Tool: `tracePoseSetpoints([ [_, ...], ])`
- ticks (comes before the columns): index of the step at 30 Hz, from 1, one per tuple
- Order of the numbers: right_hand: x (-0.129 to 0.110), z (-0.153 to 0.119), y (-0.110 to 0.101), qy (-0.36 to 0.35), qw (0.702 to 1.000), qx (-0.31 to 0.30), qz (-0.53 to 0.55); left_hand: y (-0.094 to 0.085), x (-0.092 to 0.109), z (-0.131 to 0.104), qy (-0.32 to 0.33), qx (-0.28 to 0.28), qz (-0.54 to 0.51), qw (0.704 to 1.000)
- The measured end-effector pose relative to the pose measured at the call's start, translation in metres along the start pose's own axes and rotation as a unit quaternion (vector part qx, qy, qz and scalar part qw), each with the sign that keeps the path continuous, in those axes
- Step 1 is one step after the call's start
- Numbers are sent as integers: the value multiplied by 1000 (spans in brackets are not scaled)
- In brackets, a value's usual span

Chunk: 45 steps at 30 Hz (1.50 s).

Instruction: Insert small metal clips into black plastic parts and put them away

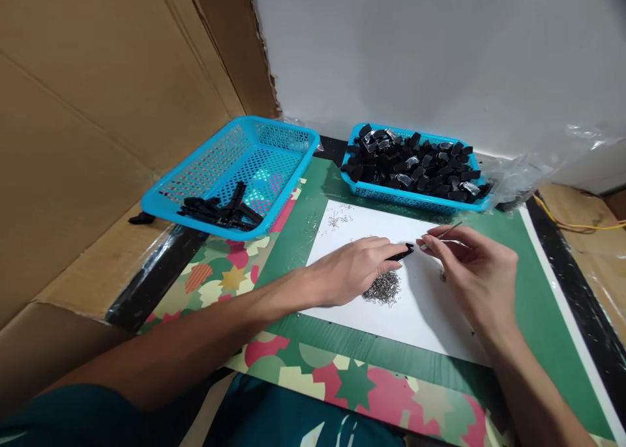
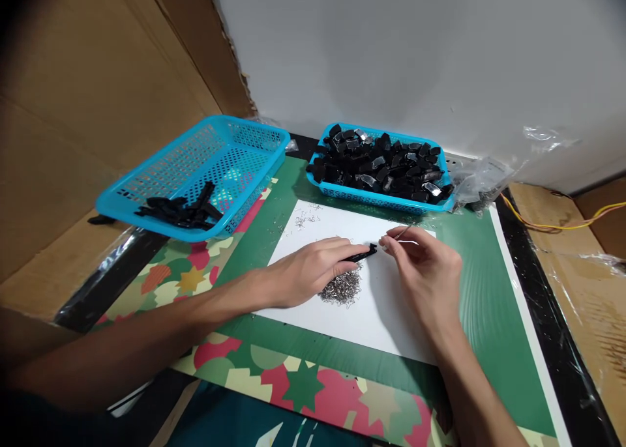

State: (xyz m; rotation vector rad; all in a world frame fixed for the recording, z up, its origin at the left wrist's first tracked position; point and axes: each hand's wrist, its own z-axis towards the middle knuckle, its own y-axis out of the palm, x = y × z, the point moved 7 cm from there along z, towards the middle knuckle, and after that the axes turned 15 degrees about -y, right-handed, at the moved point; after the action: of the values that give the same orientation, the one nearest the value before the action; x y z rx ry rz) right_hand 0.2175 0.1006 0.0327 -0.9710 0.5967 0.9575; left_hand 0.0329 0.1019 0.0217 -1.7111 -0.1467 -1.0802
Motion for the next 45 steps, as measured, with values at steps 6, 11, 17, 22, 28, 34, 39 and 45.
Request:
tracePoseSetpoints([
  [6,4,1,8,12,1000,23,9,1,1,0,6,-3,4,1000],
  [11,4,1,10,4,1000,18,-19,2,0,1,8,0,-5,1000],
  [17,-6,3,10,-16,998,3,-65,3,0,2,3,-12,-10,1000],
  [22,-2,2,10,0,998,1,-64,1,-3,4,-13,-9,-52,999],
  [28,0,1,14,3,999,19,-31,-4,-2,6,-21,-7,-74,997],
  [34,-12,6,18,-76,994,-47,-66,-22,-8,6,-47,73,-146,985],
  [39,-2,1,34,-33,968,-238,-73,-28,-22,5,-94,122,-204,967],
  [45,5,-1,39,-35,960,-269,-72,-26,-21,3,-89,116,-201,969],
])
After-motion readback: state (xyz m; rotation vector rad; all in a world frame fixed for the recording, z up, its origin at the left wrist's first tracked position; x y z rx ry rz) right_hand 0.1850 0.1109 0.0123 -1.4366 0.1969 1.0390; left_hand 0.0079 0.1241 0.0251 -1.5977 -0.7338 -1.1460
